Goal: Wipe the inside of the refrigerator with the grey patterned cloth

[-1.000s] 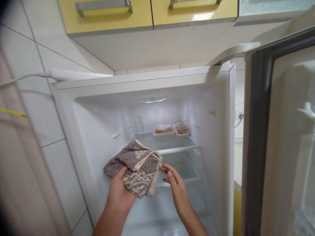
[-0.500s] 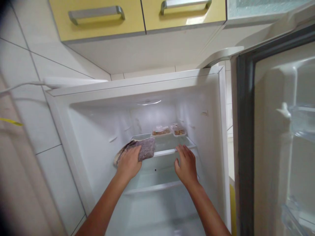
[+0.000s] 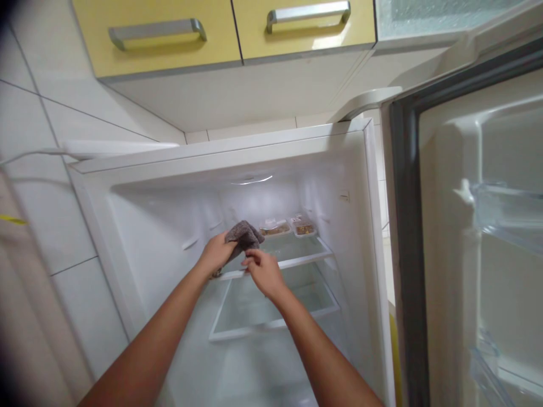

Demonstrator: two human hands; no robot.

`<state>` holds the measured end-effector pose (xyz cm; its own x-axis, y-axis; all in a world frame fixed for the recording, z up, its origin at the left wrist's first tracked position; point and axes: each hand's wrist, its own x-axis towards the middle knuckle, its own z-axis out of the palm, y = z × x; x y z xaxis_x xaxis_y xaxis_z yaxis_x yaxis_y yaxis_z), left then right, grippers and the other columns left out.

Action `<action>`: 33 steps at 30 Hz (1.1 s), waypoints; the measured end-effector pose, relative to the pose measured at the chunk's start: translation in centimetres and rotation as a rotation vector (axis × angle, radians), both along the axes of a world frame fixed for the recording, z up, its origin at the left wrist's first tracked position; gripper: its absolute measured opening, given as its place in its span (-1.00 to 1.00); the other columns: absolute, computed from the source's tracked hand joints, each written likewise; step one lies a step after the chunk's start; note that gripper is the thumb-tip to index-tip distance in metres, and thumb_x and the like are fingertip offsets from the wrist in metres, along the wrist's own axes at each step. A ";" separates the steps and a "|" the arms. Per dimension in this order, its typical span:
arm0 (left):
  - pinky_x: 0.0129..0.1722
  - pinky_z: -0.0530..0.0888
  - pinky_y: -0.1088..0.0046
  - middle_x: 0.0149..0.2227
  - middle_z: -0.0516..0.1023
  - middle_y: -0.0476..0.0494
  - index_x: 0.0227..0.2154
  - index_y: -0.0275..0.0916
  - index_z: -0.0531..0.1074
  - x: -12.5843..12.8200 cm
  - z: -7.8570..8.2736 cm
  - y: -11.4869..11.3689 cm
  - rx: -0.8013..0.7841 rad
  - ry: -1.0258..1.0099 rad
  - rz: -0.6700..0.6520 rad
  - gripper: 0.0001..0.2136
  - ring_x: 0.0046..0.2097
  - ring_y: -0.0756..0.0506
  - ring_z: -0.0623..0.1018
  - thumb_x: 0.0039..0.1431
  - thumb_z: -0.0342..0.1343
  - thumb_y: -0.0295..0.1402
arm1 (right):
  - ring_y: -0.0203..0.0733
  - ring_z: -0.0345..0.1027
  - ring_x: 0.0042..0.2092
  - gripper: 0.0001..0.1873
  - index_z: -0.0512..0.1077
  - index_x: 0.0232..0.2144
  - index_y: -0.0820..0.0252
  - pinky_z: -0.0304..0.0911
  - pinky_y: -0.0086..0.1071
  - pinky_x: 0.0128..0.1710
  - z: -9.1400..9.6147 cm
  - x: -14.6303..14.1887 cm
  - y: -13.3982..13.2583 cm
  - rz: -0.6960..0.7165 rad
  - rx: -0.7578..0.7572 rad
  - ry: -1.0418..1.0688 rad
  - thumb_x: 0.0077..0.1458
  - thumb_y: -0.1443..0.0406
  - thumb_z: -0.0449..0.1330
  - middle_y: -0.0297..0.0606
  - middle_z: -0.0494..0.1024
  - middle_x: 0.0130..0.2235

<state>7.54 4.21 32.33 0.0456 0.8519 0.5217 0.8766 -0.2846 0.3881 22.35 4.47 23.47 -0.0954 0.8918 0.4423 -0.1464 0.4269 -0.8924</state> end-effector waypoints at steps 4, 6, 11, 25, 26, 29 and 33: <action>0.09 0.45 0.30 0.10 0.62 -0.22 0.09 -0.17 0.48 -0.1 -1.4 -1.0 0.073 0.134 -0.056 -0.59 0.10 -0.20 0.58 0.22 -0.04 -0.46 | -0.25 0.49 -0.38 -0.59 0.43 -0.09 0.12 0.43 -0.33 -0.31 3.6 -2.1 3.5 -0.015 -0.112 0.141 0.02 0.25 -0.02 -0.31 0.63 -0.31; 0.22 0.39 0.26 0.26 0.48 -0.25 0.24 -0.22 0.33 -0.3 -2.9 -1.9 0.127 0.243 -0.065 -0.46 0.23 -0.19 0.49 0.18 -0.07 -0.54 | -0.25 0.49 -0.36 -0.50 0.38 0.01 0.11 0.43 -0.34 -0.30 4.4 -1.6 4.6 -0.063 -0.108 0.162 0.03 0.24 -0.07 -0.32 0.62 -0.29; 0.40 0.16 -0.07 0.39 0.30 -0.28 0.33 -0.19 0.20 0.7 -6.4 -3.2 0.026 0.584 -0.072 -0.35 0.39 -0.35 0.28 0.14 0.10 -0.40 | -0.05 0.49 -0.08 -0.50 0.47 -0.09 0.15 0.38 -0.14 0.06 3.2 2.5 4.7 -0.295 -0.015 0.086 -0.19 0.30 0.15 -0.17 0.63 -0.10; 0.19 0.35 -0.17 0.19 0.43 -0.51 0.27 -0.19 0.29 15.7 -5.9 0.8 0.016 0.701 -0.315 -0.39 0.23 -0.46 0.41 0.21 0.00 -0.05 | 0.11 0.50 0.07 -0.51 0.51 -0.01 0.31 0.34 0.03 0.16 -3.0 12.3 0.9 -1.026 0.359 -0.302 0.14 0.28 -0.06 0.09 0.62 0.03; 0.17 0.38 -0.13 0.18 0.43 -0.50 0.27 -0.19 0.29 16.5 -6.0 1.1 0.033 0.698 -0.332 -0.44 0.22 -0.44 0.41 0.23 -0.01 -0.12 | 0.10 0.49 0.07 -0.51 0.51 0.00 0.32 0.34 0.03 0.17 -3.0 12.6 0.8 -1.037 0.367 -0.310 0.15 0.28 -0.06 0.10 0.62 0.03; 0.14 0.42 -0.06 0.21 0.39 -0.47 0.28 -0.17 0.27 17.6 -6.5 1.6 0.061 0.683 -0.343 -0.47 0.22 -0.40 0.41 0.25 -0.04 -0.21 | 0.09 0.49 0.09 -0.51 0.49 0.03 0.34 0.33 0.01 0.19 -3.1 13.0 0.4 -1.030 0.388 -0.351 0.19 0.26 -0.06 0.11 0.61 0.06; 0.17 0.40 -0.09 0.25 0.38 -0.43 0.29 -0.14 0.25 16.0 -7.3 1.2 0.104 0.627 -0.342 -0.40 0.21 -0.41 0.43 0.24 -0.01 -0.03 | 0.09 0.49 0.10 -0.51 0.48 0.05 0.32 0.34 0.00 0.18 -3.4 12.9 0.5 -1.020 0.377 -0.366 0.25 0.20 -0.07 0.10 0.61 0.06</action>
<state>23.50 5.45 25.02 0.6179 0.6841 0.3875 0.7810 -0.5908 -0.2023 35.23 5.00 20.11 0.4180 0.4441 0.7925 0.6632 0.4470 -0.6003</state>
